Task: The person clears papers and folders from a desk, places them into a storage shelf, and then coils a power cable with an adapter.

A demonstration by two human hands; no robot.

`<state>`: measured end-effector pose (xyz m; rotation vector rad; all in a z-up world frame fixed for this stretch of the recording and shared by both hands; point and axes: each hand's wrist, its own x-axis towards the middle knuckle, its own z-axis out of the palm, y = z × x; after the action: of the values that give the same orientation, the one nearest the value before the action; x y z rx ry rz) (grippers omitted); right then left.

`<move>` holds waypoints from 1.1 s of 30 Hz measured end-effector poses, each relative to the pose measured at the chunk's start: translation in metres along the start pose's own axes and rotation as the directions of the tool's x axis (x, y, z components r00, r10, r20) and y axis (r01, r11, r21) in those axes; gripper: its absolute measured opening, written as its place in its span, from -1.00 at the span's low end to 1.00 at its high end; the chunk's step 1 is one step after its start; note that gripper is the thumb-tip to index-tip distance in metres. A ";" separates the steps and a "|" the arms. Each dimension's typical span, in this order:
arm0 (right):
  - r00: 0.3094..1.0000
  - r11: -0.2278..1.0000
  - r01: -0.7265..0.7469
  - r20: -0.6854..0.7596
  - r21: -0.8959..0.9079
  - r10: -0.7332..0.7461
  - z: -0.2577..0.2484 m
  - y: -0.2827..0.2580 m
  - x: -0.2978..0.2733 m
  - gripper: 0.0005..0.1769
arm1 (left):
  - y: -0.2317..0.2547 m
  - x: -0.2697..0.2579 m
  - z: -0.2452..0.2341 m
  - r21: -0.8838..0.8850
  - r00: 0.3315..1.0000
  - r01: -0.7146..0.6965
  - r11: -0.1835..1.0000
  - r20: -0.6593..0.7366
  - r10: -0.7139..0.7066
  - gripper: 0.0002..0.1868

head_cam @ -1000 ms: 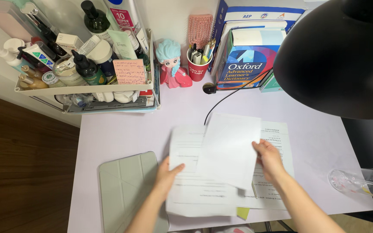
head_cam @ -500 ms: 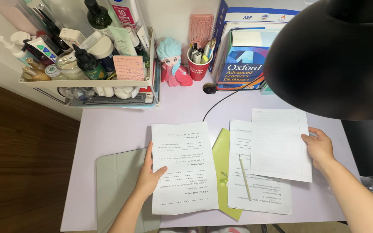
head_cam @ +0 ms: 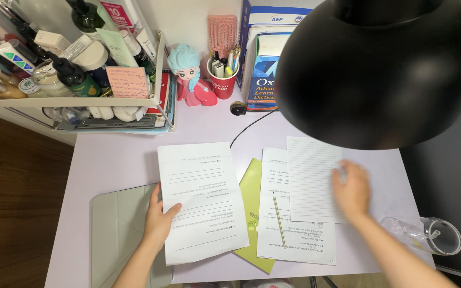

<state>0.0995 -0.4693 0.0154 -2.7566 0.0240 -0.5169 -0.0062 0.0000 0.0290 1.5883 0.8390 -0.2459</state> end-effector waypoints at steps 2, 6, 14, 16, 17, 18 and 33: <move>0.952 0.982 -0.146 0.288 0.118 0.107 0.002 -0.041 -0.028 -0.65 | 0.000 -0.005 0.000 0.022 0.999 0.038 0.999 -0.011 -0.037 -0.10; 0.778 0.993 -0.099 0.618 -0.061 0.115 0.013 -0.102 -0.062 -0.53 | -0.003 -0.015 0.005 -0.032 0.998 0.065 0.997 0.014 -0.064 -0.09; 0.773 0.987 -0.160 0.625 0.029 0.107 0.036 -0.094 -0.080 -0.74 | 0.003 -0.030 0.020 0.000 0.984 0.174 0.985 0.036 -0.174 -0.12; 0.832 0.979 -0.193 0.540 0.061 0.131 0.034 -0.070 -0.066 -0.78 | 0.001 -0.032 0.024 -0.042 0.989 0.135 0.990 0.068 -0.132 -0.14; 0.858 0.976 -0.204 0.494 0.080 0.139 0.031 -0.052 -0.056 -0.79 | 0.000 -0.032 0.025 -0.067 0.991 0.115 0.991 0.079 -0.109 -0.15; 0.869 0.972 -0.231 0.458 0.046 0.185 0.028 -0.031 -0.045 -0.79 | 0.000 -0.033 0.026 -0.062 0.991 0.110 0.992 0.085 -0.105 -0.15; 0.860 0.891 -0.303 0.306 -0.339 0.409 0.015 0.078 0.002 -0.66 | 0.002 -0.036 0.030 -0.102 0.981 0.169 0.980 0.111 -0.158 -0.14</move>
<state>0.1098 -0.5387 -0.0225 -2.9707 0.5538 0.1242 -0.0219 -0.0409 0.0458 1.3927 0.8889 -0.3889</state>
